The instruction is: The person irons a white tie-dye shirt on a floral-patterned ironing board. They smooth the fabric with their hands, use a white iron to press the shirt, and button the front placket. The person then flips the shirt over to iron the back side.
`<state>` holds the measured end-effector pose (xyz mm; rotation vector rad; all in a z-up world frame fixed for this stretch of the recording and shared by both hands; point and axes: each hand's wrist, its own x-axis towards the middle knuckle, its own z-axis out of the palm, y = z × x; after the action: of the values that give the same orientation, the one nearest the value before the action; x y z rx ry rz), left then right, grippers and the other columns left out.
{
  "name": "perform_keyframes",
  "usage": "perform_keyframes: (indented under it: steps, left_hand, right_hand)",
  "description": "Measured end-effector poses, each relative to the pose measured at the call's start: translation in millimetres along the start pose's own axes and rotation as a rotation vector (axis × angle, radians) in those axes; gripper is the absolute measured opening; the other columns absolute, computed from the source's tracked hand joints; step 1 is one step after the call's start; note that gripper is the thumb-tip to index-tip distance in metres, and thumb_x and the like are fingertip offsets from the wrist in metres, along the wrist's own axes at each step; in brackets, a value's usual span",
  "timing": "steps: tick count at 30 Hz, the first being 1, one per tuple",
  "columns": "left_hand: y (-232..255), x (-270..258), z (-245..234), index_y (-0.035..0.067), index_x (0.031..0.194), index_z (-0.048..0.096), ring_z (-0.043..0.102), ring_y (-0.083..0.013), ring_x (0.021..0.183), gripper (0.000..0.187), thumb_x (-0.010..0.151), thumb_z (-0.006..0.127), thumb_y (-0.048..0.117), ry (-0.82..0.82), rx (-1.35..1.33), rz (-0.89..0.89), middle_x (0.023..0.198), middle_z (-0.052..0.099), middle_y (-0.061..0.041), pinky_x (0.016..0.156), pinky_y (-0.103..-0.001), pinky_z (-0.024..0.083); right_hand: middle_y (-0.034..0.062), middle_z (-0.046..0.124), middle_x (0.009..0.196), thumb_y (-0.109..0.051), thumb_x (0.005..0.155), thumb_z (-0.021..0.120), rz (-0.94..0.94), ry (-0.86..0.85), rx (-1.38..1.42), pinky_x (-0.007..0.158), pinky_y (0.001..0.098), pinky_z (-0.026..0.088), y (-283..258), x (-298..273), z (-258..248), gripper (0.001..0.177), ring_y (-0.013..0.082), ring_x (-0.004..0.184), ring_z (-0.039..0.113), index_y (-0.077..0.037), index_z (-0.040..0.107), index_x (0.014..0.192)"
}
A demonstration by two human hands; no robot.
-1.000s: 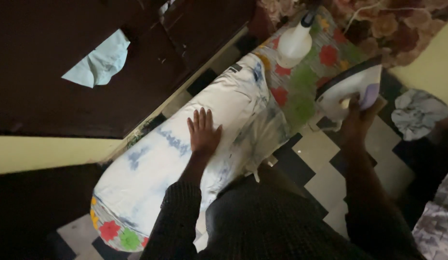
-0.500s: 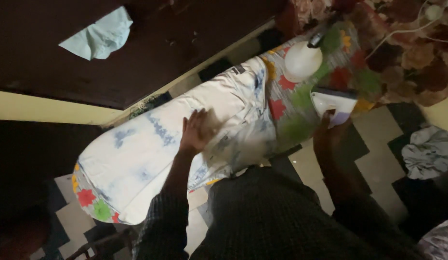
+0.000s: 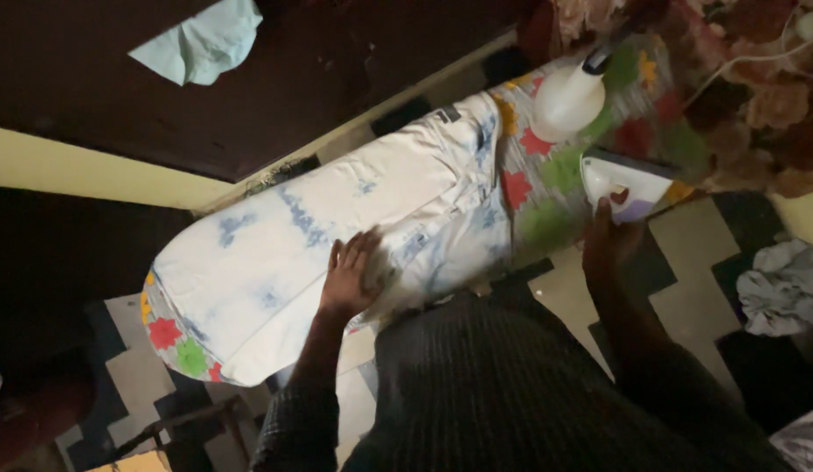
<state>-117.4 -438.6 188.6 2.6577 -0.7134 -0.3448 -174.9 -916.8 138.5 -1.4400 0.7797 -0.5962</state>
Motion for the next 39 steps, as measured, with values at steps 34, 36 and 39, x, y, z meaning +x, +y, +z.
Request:
perform_keyframes:
  steps: [34, 36, 39]
  left_hand:
    - [-46, -104, 11, 0.010, 0.146, 0.052, 0.033, -0.0293, 0.151, 0.065, 0.091, 0.065, 0.043, -0.014, 0.250, 0.200, 0.160, 0.043, -0.009, 0.122, -0.056, 0.019]
    - [-48, -107, 17, 0.010, 0.138, 0.056, 0.037, -0.0295, 0.149, 0.055, 0.091, 0.065, 0.037, -0.001, 0.247, 0.214, 0.159, 0.046, -0.009, 0.122, -0.055, 0.023]
    - [-49, -112, 14, 0.009, 0.126, 0.061, 0.054, -0.0326, 0.130, 0.043, 0.091, 0.067, 0.032, 0.094, 0.007, 0.085, 0.142, 0.058, -0.013, 0.107, -0.050, 0.041]
  right_hand:
    - [0.0184, 0.058, 0.137, -0.008, 0.085, 0.070, -0.901, -0.810, -0.938, 0.109, 0.0502, 0.047, -25, -105, 181, 0.040, 0.0381, 0.134, 0.054, -0.005, 0.067, 0.125]
    - [0.0204, 0.057, 0.138, -0.014, 0.085, 0.071, -0.993, -0.926, -0.793, 0.110, 0.0500, 0.046, -25, -116, 171, 0.044, 0.0392, 0.133, 0.053, -0.003, 0.066, 0.127]
    - [0.0203, 0.058, 0.133, -0.028, 0.084, 0.076, -1.107, -1.151, -0.603, 0.108, 0.0510, 0.045, -28, -134, 165, 0.049, 0.0403, 0.130, 0.053, -0.002, 0.065, 0.123]
